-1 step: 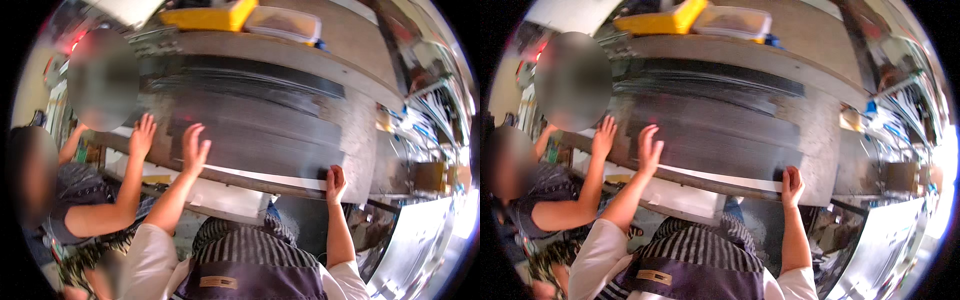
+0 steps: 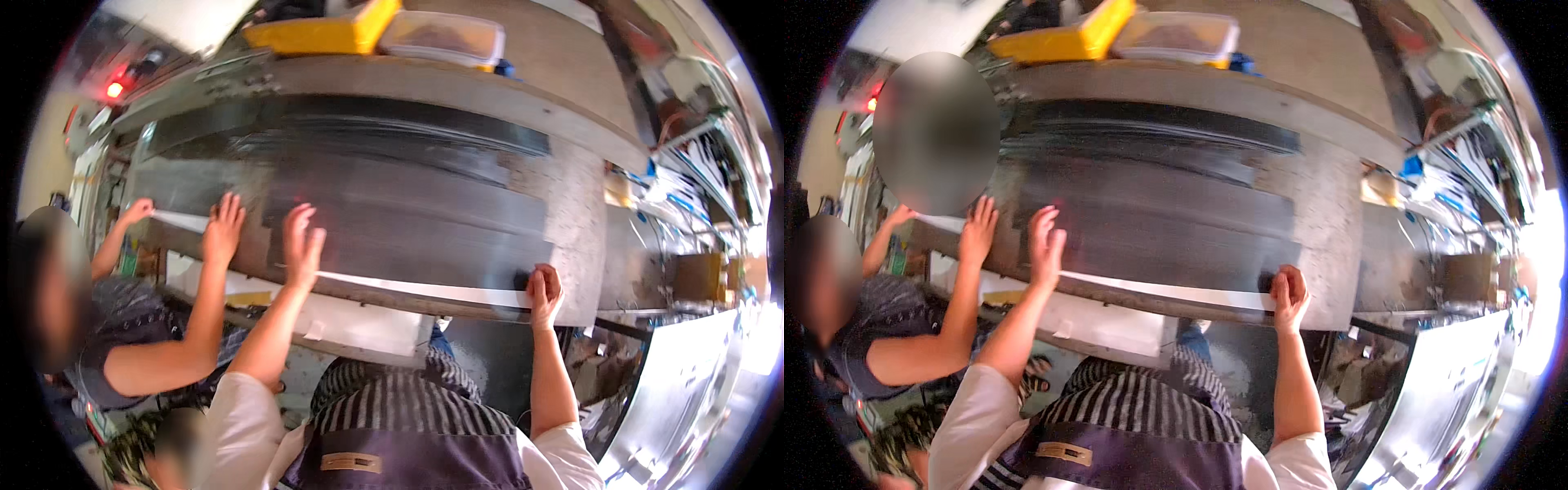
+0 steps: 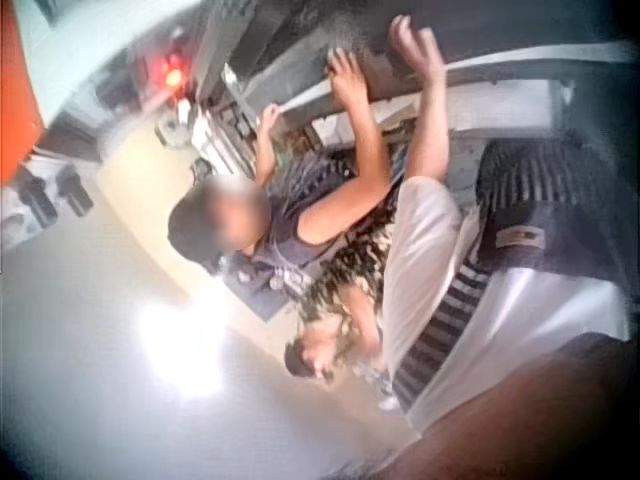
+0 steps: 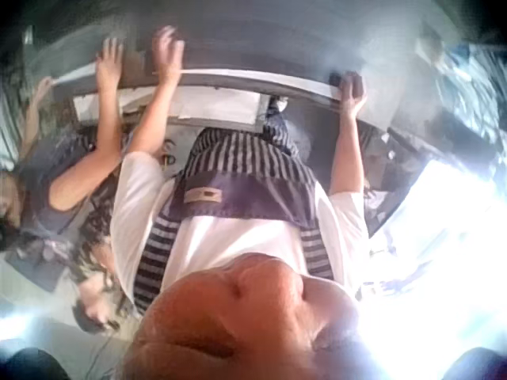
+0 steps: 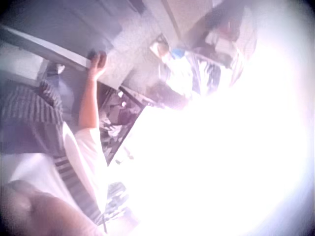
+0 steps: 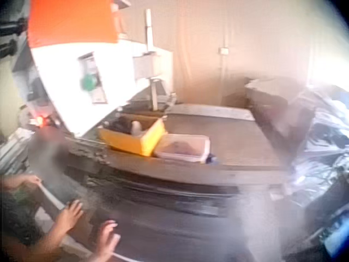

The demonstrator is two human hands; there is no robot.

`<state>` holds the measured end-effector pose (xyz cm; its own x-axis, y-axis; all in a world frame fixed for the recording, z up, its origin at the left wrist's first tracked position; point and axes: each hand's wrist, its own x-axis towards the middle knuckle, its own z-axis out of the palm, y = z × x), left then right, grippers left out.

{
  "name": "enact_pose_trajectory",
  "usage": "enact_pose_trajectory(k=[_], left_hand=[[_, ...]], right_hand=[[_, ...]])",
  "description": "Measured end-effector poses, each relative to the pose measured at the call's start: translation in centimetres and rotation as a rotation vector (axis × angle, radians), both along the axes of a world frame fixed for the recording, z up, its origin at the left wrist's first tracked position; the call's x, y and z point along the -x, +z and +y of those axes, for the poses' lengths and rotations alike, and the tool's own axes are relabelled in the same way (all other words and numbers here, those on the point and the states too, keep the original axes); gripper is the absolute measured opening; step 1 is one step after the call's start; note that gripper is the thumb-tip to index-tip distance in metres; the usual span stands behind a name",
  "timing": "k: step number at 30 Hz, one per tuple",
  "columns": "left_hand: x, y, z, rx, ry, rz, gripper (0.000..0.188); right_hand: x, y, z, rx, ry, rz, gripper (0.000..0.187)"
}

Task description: The person removes a blue protective film from a stack of metal sheets and places them on a workbench. They then repeatedly align and place white paper strips between the metal sheets, adjusting their positions by hand.

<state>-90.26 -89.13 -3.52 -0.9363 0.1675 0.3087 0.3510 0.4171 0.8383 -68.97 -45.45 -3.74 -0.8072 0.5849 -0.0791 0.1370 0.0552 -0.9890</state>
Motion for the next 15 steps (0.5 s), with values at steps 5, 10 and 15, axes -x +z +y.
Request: enact_pose_trajectory(k=[5, 10, 15], left_hand=[[-0.1, 3.5, 3.7, 0.329, -0.042, 0.186, 0.031], [-2.2, 5.1, 13.0, 0.529, -0.380, 0.303, 0.029], [-4.1, 4.6, 16.6, 0.578, -0.505, 0.348, 0.039]], right_hand=[[-0.1, 0.8, 2.7, 0.111, -0.191, 0.123, 0.022], [6.5, 2.1, 5.1, -0.755, -0.047, -0.107, 0.033], [12.3, 3.7, 6.5, -1.063, 0.398, -0.214, 0.066]])
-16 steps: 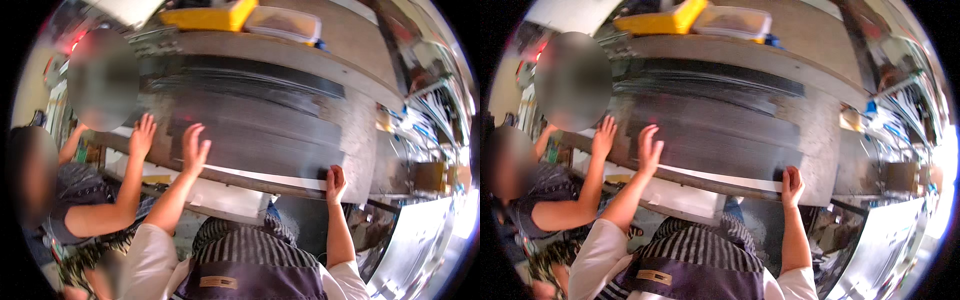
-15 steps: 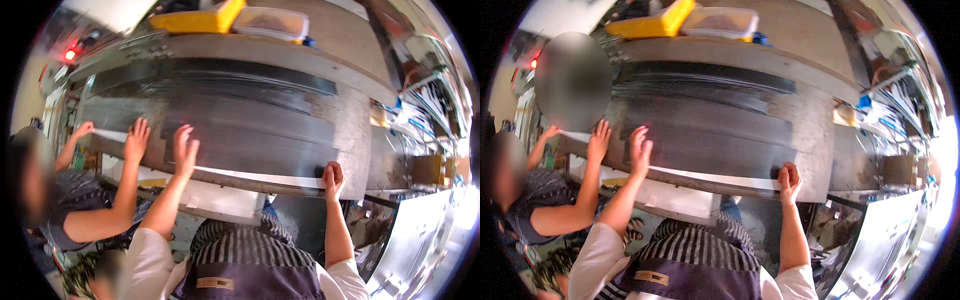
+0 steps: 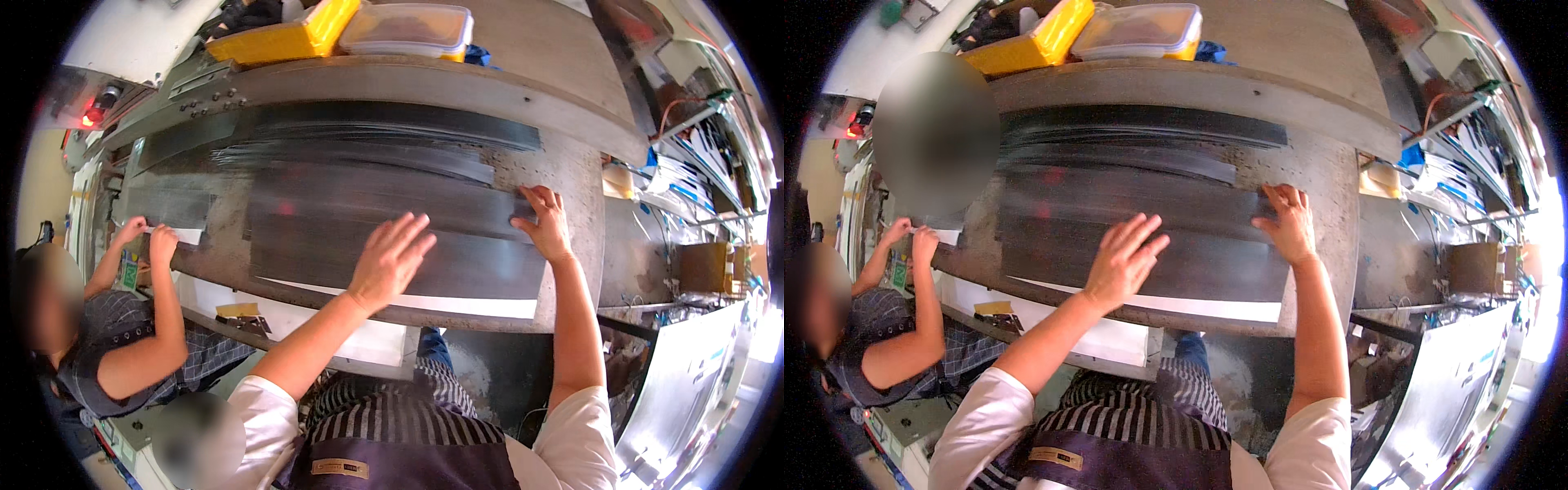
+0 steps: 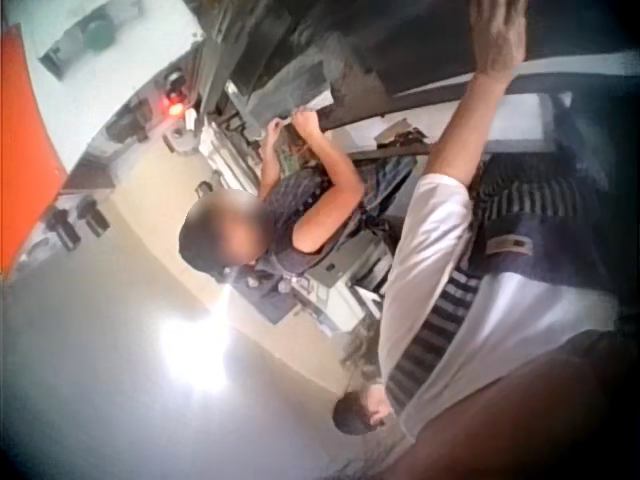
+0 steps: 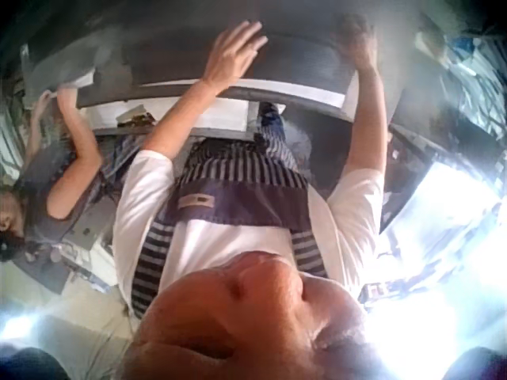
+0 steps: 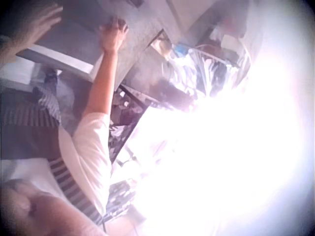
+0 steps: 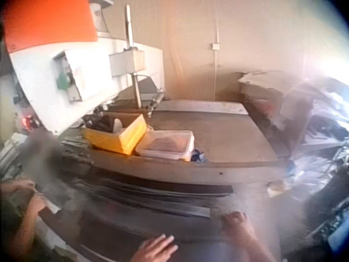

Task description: The person removes a blue protective film from a stack of metal sheets and places them on a workbench. They then repeatedly align and place white paper strips between the metal sheets, adjusting their positions by hand.

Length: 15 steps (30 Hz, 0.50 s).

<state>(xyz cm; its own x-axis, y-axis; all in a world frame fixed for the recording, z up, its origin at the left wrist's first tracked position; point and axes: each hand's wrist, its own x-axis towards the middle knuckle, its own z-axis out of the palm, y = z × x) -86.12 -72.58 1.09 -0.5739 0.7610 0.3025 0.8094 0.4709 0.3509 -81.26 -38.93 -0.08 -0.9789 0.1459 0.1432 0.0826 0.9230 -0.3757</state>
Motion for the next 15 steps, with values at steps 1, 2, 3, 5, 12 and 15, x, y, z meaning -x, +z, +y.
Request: enact_pose_trajectory(k=[1, 2, 3, 5, 12, 15], left_hand=[[-1.0, -0.4, -0.3, 0.037, -0.011, -0.019, 0.042], [-1.9, -1.7, -0.8, 0.061, -0.018, 0.007, 0.044], [-2.7, -2.1, -1.1, 0.104, -0.024, -0.020, 0.046], [-3.2, -2.8, -1.8, 0.173, -0.025, -0.048, 0.048], [-3.4, -3.0, -1.9, 0.188, -0.006, -0.033, 0.049], [-3.2, -3.2, -1.7, 0.169, -0.008, -0.033, 0.048]], right_hand=[[0.4, -0.5, 0.4, 0.037, 0.026, -0.015, 0.069], [0.8, -0.7, 0.6, 0.043, 0.008, -0.045, 0.067], [1.1, -0.4, 0.7, 0.045, -0.014, -0.080, 0.065], [1.7, 0.0, 0.3, 0.073, -0.043, -0.114, 0.057], [3.6, 1.3, 0.5, 0.140, -0.079, -0.323, 0.052], [4.3, -0.2, 2.7, 0.202, -0.059, -0.246, 0.050]])
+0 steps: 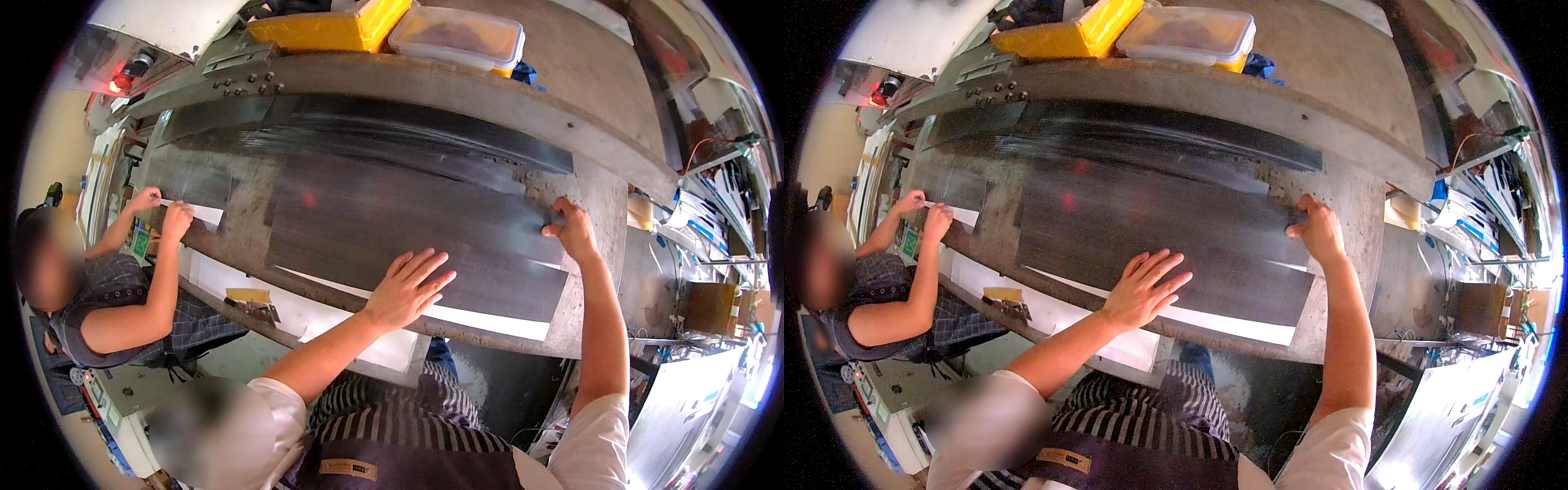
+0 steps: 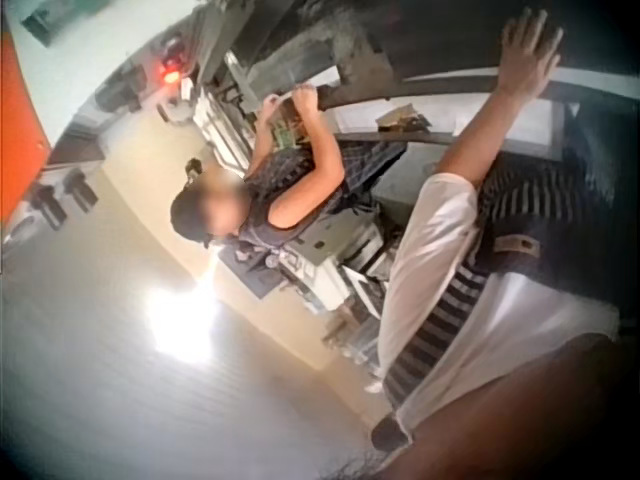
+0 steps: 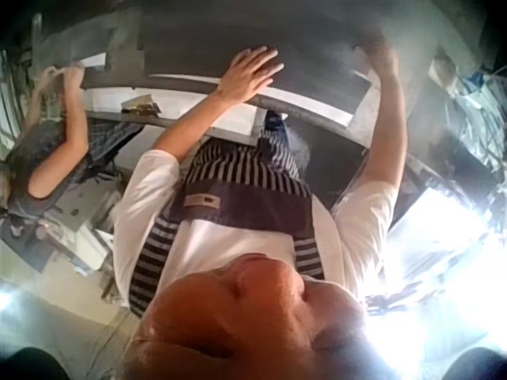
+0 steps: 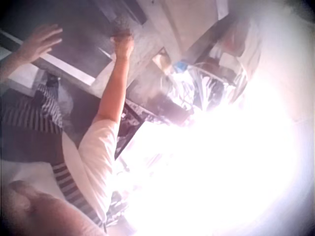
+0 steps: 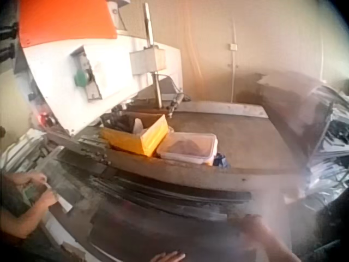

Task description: The person removes a blue protective film from a stack of metal sheets and places them on a workbench. They then repeatedly align and place white paper strips between the metal sheets, adjusting their positions by hand.

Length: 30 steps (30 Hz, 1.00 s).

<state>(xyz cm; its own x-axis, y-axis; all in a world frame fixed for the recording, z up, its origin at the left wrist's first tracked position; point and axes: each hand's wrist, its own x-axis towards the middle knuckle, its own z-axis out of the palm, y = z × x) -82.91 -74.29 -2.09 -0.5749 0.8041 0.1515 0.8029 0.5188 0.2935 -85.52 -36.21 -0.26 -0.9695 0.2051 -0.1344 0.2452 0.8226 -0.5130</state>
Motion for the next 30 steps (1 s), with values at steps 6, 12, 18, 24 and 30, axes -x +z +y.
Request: enact_pose_trajectory(k=[6, 12, 18, 24, 30], left_hand=[[0.3, 0.4, -0.1, -0.086, -0.009, -0.080, 0.047], [0.6, -0.5, -0.2, -0.137, 0.014, -0.060, 0.047], [1.5, 0.0, 0.9, -0.084, 0.037, -0.065, 0.046], [1.4, 0.8, 1.2, -0.069, 0.041, -0.020, 0.045], [3.8, 2.6, 2.9, -0.218, 0.172, 0.075, 0.044]], right_hand=[[0.7, -0.3, 1.8, 0.018, 0.111, 0.129, 0.052], [0.8, -1.6, 2.2, 0.079, 0.156, 0.215, 0.043], [-0.6, -1.1, 1.6, 0.145, 0.075, 0.164, 0.033], [-0.4, -2.2, 2.2, -0.045, 0.002, 0.387, 0.032], [4.2, -1.9, 3.4, -0.472, 0.014, 0.444, 0.041]])
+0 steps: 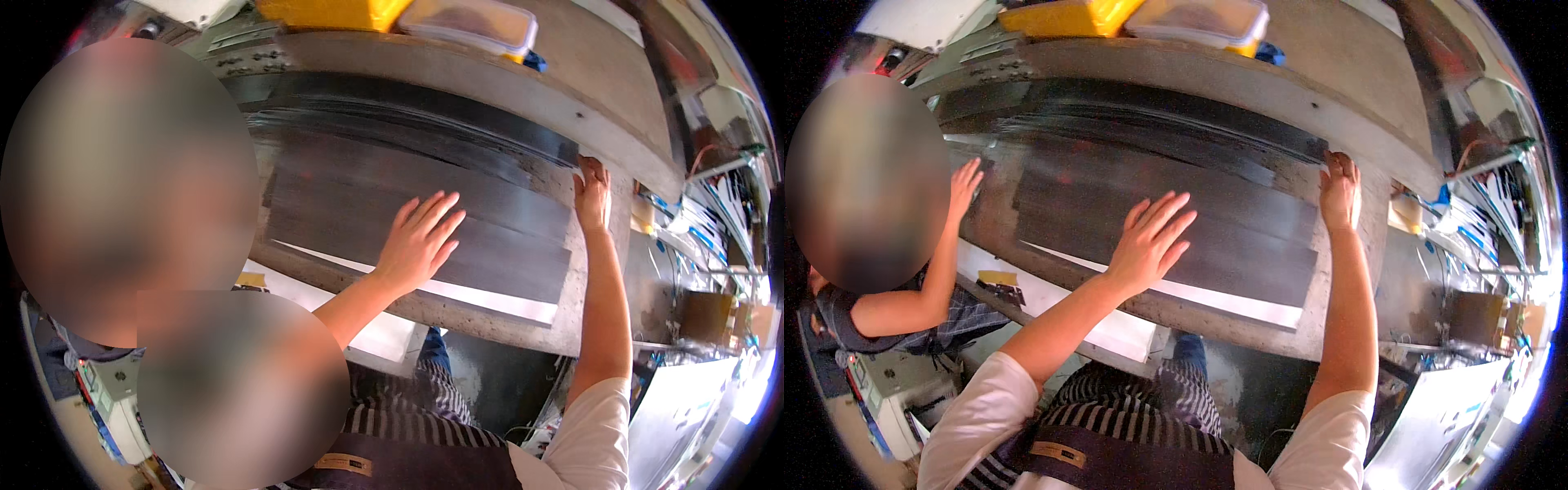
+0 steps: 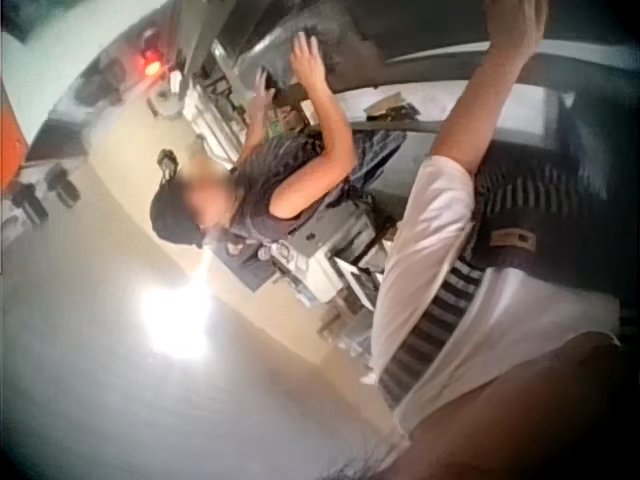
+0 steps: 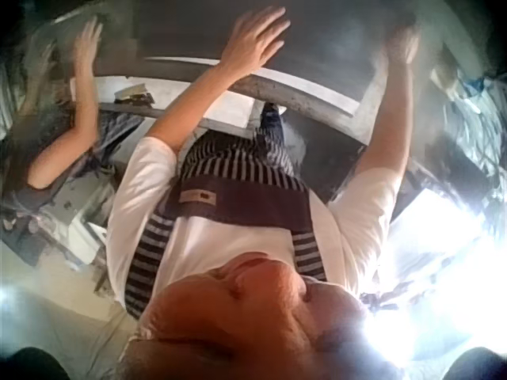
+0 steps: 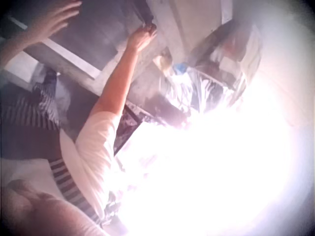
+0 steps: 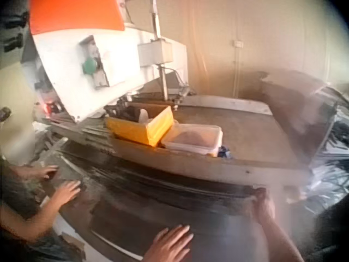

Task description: The person removes a blue protective film from a stack of metal sheets and places them on a workbench. They then repeatedly align and place white paper strips between the metal sheets, adjusting their positions by hand.

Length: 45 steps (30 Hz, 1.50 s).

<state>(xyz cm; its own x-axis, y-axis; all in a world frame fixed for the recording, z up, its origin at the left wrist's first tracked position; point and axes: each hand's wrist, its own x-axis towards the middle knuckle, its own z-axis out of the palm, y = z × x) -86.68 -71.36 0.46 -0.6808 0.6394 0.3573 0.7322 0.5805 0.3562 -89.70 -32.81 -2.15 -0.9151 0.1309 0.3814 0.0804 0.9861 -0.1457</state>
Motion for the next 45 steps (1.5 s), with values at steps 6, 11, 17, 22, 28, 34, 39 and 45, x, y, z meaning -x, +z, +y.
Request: enact_pose_trajectory(k=[6, 11, 17, 22, 28, 34, 39, 45], left_hand=[[1.4, 0.9, 1.2, -0.082, 0.069, -0.025, 0.047], [-2.0, -1.2, -0.5, -0.071, 0.116, -0.139, 0.042], [-1.2, -2.4, 0.3, -0.537, 0.070, -0.605, 0.050], [5.7, 0.1, 0.8, -1.228, 0.161, -1.537, 0.114], [9.3, 0.8, -2.4, -1.594, 0.232, -1.205, 0.052], [6.9, 2.3, -7.5, -1.372, 0.673, -1.273, 0.028], [5.8, -0.4, -8.6, -1.377, 0.570, -1.152, 0.028], [-3.7, 1.1, -12.9, -1.226, 0.699, -1.136, 0.024]], right_hand=[[3.0, -3.8, 5.0, -0.369, 0.033, -0.201, 0.045], [2.8, -3.1, 4.5, -0.365, 0.172, 0.008, 0.020], [-0.3, 2.4, -0.2, -0.094, 0.054, 0.157, 0.018], [-9.7, 7.1, -7.4, 0.128, 0.093, 0.334, 0.023], [-21.4, 5.3, -10.1, 0.317, 0.023, 0.305, 0.023], [-26.2, 5.3, -12.8, 0.436, 0.006, 0.209, 0.024], [-26.5, 6.6, -12.6, 0.604, 0.043, 0.157, 0.026], [-28.1, 2.5, -12.6, 0.881, -0.247, 0.146, 0.019]])
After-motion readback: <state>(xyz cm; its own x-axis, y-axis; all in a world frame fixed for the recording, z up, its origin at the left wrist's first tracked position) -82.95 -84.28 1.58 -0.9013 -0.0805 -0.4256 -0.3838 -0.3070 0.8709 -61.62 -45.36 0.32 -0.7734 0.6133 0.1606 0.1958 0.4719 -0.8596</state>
